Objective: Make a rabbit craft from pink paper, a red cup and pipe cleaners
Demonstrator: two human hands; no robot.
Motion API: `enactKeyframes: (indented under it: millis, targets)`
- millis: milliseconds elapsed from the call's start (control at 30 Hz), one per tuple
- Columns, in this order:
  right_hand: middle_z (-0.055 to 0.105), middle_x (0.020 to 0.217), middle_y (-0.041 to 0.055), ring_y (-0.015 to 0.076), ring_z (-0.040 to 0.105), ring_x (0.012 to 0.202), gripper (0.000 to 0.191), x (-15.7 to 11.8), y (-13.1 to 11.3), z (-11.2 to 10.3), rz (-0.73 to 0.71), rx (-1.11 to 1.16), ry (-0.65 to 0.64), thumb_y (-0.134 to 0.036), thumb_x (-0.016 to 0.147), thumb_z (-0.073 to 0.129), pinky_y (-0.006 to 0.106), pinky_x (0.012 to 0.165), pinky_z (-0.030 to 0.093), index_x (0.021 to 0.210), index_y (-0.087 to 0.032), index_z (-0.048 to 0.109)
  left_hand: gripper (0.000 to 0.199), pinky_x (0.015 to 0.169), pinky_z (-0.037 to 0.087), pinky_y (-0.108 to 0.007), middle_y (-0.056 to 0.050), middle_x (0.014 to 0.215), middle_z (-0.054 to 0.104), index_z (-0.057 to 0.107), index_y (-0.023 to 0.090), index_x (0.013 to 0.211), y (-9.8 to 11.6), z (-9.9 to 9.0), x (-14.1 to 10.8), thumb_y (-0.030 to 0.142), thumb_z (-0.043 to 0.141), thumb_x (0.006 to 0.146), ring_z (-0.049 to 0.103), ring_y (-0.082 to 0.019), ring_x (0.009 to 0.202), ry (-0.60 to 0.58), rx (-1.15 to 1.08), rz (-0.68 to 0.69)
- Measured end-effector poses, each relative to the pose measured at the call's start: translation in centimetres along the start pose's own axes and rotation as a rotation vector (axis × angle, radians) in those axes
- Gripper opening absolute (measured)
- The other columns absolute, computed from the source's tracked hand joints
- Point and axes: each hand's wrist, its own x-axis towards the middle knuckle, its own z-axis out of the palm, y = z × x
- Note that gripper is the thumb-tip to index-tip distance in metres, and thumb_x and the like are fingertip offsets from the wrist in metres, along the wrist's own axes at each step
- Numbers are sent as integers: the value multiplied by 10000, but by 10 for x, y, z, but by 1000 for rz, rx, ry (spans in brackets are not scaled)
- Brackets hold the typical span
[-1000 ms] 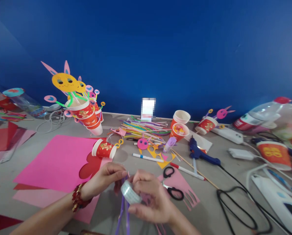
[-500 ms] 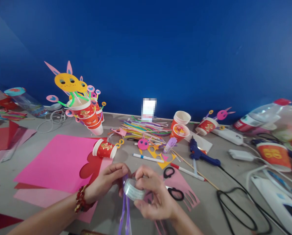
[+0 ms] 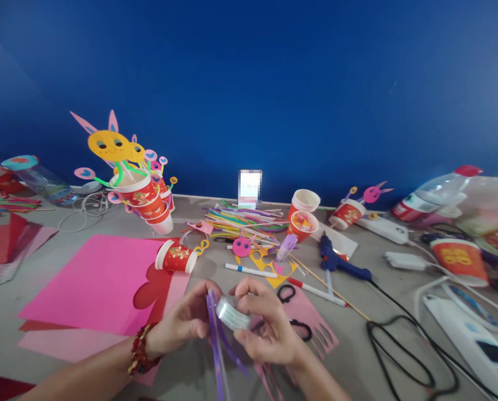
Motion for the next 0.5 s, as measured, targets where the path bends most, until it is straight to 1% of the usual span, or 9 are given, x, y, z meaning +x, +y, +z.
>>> enactKeyframes:
  millis: [67,133,200,300,367,500]
  targets:
    - [484,870,35,232,536,836,175,-1,2,-1,5,12,12,-405,865,583,398,758,464,834,-234,562,363,585,471,-158,25,789,561,549,191,950,4,4,1,315,809,730,540,-67,642,37,24,8]
    - [487,878,34,227,535,834,113,-2,3,-1,8,15,16,-343,852,591,392,750,467,843,-237,556,272,616,451,-165,17,800,558,580,184,973,6,6,2,285,756,792,531,-71,674,68,78,-2]
    - [494,887,35,222,534,834,75,-2,4,-1,-6,4,22,-295,838,593,390,752,470,869,-239,553,280,650,439,-184,1,838,570,602,186,1041,6,5,2,298,728,817,531,-85,712,103,133,2]
    - [504,903,41,221,540,839,93,-1,2,1,-50,-33,35,-283,829,590,416,798,474,905,-237,562,311,689,425,-215,-18,886,587,615,199,1114,1,1,2,322,695,840,532,-115,768,161,216,9]
    - [511,897,45,224,547,840,88,1,-1,3,-62,-60,34,-295,829,588,427,819,474,884,-231,565,300,695,413,-231,-17,863,586,626,201,1121,-1,-1,1,342,665,859,527,-130,772,195,256,-7]
    - [509,850,47,226,538,820,128,4,-6,5,-34,-131,-18,-328,819,583,410,792,482,778,-215,541,337,674,393,-245,1,792,570,627,211,1133,-3,-1,2,408,640,860,506,-137,726,257,271,-54]
